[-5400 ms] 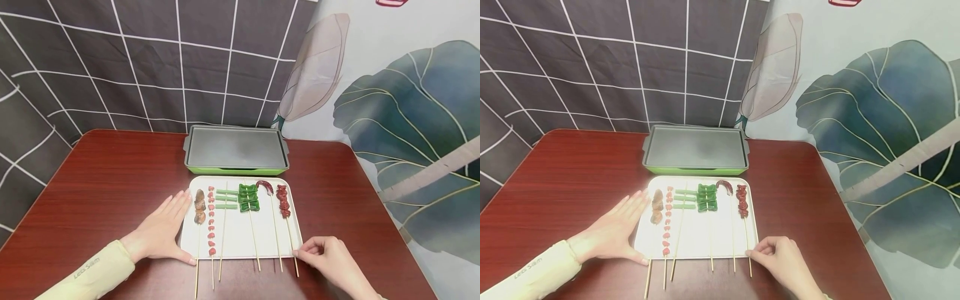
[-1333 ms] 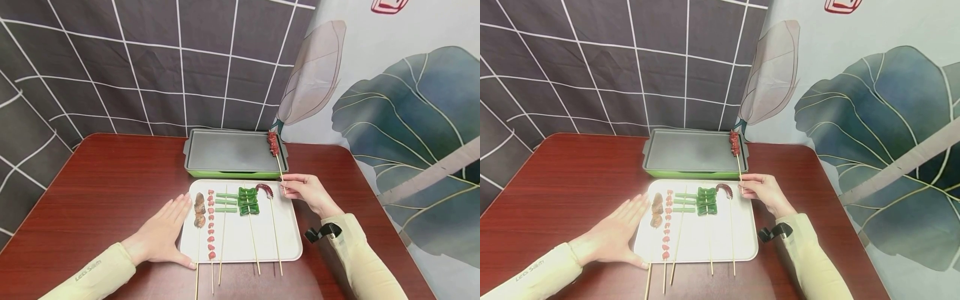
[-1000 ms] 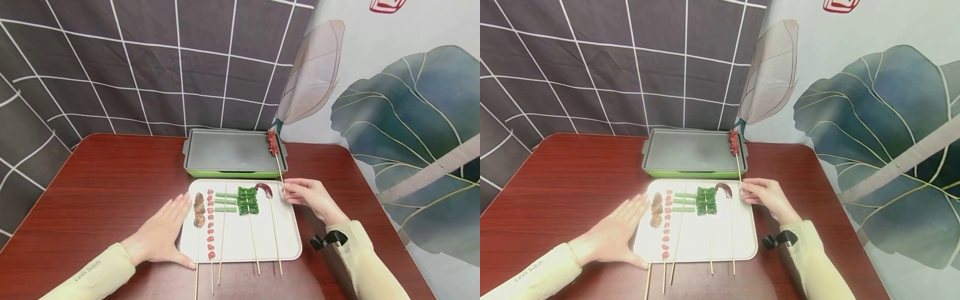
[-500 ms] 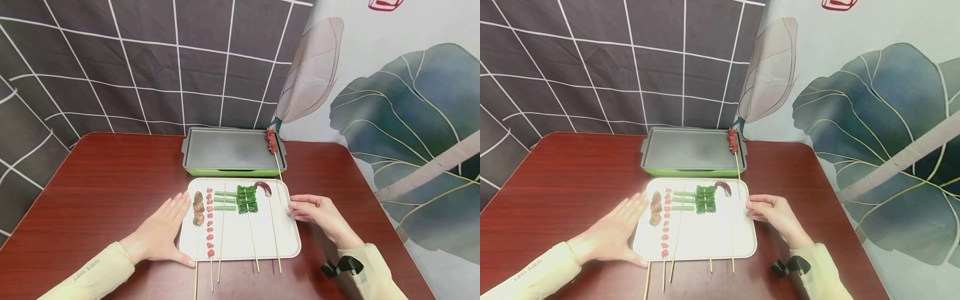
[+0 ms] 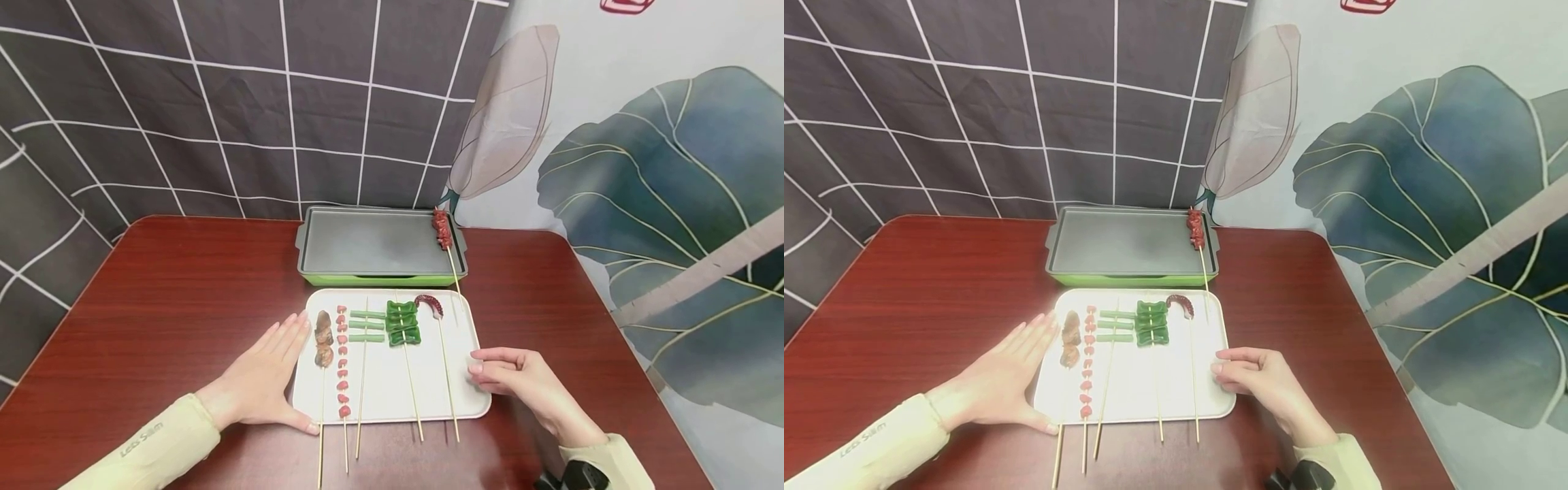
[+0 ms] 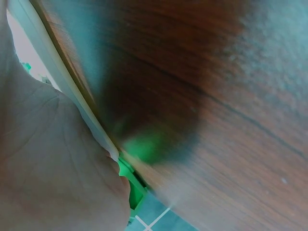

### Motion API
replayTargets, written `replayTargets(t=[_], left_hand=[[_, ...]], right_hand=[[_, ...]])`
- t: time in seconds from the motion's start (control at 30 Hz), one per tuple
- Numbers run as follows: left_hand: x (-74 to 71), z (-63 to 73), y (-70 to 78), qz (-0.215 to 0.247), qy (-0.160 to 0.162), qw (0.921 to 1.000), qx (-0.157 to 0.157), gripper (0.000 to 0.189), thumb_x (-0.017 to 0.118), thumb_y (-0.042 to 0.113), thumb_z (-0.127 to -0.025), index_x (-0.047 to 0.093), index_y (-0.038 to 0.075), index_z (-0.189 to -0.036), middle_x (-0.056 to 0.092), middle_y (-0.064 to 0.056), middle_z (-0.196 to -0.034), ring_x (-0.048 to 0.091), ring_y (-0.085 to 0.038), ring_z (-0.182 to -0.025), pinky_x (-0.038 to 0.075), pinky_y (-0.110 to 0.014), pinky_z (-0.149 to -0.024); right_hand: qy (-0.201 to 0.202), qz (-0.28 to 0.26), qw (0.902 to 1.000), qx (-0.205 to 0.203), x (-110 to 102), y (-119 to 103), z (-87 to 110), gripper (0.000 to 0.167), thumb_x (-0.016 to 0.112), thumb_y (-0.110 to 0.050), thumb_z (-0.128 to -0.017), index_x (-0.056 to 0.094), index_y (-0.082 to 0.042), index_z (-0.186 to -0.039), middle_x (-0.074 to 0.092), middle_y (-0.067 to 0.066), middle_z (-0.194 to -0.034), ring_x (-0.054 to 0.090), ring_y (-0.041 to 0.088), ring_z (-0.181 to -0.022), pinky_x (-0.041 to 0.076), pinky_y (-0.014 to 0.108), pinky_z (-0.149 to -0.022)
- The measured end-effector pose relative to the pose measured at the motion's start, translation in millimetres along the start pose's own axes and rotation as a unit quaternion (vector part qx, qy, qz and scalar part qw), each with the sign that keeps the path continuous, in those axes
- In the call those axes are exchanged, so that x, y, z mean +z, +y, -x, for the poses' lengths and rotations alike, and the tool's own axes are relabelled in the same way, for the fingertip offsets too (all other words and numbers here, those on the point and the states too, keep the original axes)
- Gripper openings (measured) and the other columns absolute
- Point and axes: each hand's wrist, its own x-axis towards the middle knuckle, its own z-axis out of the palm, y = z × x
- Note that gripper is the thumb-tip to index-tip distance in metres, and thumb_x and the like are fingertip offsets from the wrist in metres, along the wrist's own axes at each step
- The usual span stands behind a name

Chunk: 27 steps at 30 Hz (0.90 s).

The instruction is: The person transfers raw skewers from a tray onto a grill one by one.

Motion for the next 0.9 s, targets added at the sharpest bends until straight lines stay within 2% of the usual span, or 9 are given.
replayTargets(t=[0.3, 0.53, 0.77, 0.9], left_hand=[[-1.1, 0.4, -0.6, 0.005, -0.001, 1.0, -0.003, 0.149, 0.058, 0.097, -0.061, 0.026, -0.015, -0.153, 0.021, -0.032, -0.161, 0.022, -0.043, -0.149, 0.021, -0.055, -0.12], [-0.9, -0.2, -1.0, 0.005, -0.002, 1.0, -0.001, 0.149, 0.057, 0.097, -0.06, 0.026, -0.015, -0.153, 0.021, -0.032, -0.161, 0.022, -0.043, -0.149, 0.021, -0.055, -0.121], [-1.8, -0.6, -0.2, 0.009, -0.004, 1.0, -0.001, 0.149, 0.057, 0.098, -0.06, 0.026, -0.015, -0.153, 0.02, -0.033, -0.161, 0.022, -0.044, -0.149, 0.021, -0.055, -0.12], [-1.3, 0.4, 0.4, 0.012, -0.002, 0.9999, -0.004, 0.149, 0.057, 0.098, -0.06, 0.027, -0.015, -0.153, 0.021, -0.032, -0.161, 0.022, -0.044, -0.149, 0.021, -0.055, -0.12]], right_hand=[[-0.029, -0.028, 0.9991, 0.012, 11.6, 11.3, 12.5, 0.043, 0.072, -0.011, -0.095, 0.062, 0.017, -0.125, 0.073, 0.02, -0.107, 0.073, 0.02, -0.095, 0.06, 0.036, -0.085], [-0.034, -0.032, 0.9987, 0.021, 24.4, 13.5, 9.7, 0.043, 0.072, -0.013, -0.095, 0.062, 0.017, -0.124, 0.073, 0.021, -0.106, 0.073, 0.024, -0.093, 0.06, 0.036, -0.084], [-0.032, -0.024, 0.9988, 0.029, 34.0, 15.1, 7.6, 0.045, 0.074, -0.011, -0.092, 0.062, 0.016, -0.125, 0.073, 0.019, -0.105, 0.073, 0.021, -0.09, 0.061, 0.035, -0.082], [-0.047, -0.021, 0.9983, 0.026, 37.5, 19.2, 6.0, 0.045, 0.074, -0.007, -0.091, 0.059, 0.018, -0.125, 0.074, 0.018, -0.099, 0.072, 0.018, -0.087, 0.061, 0.035, -0.08]])
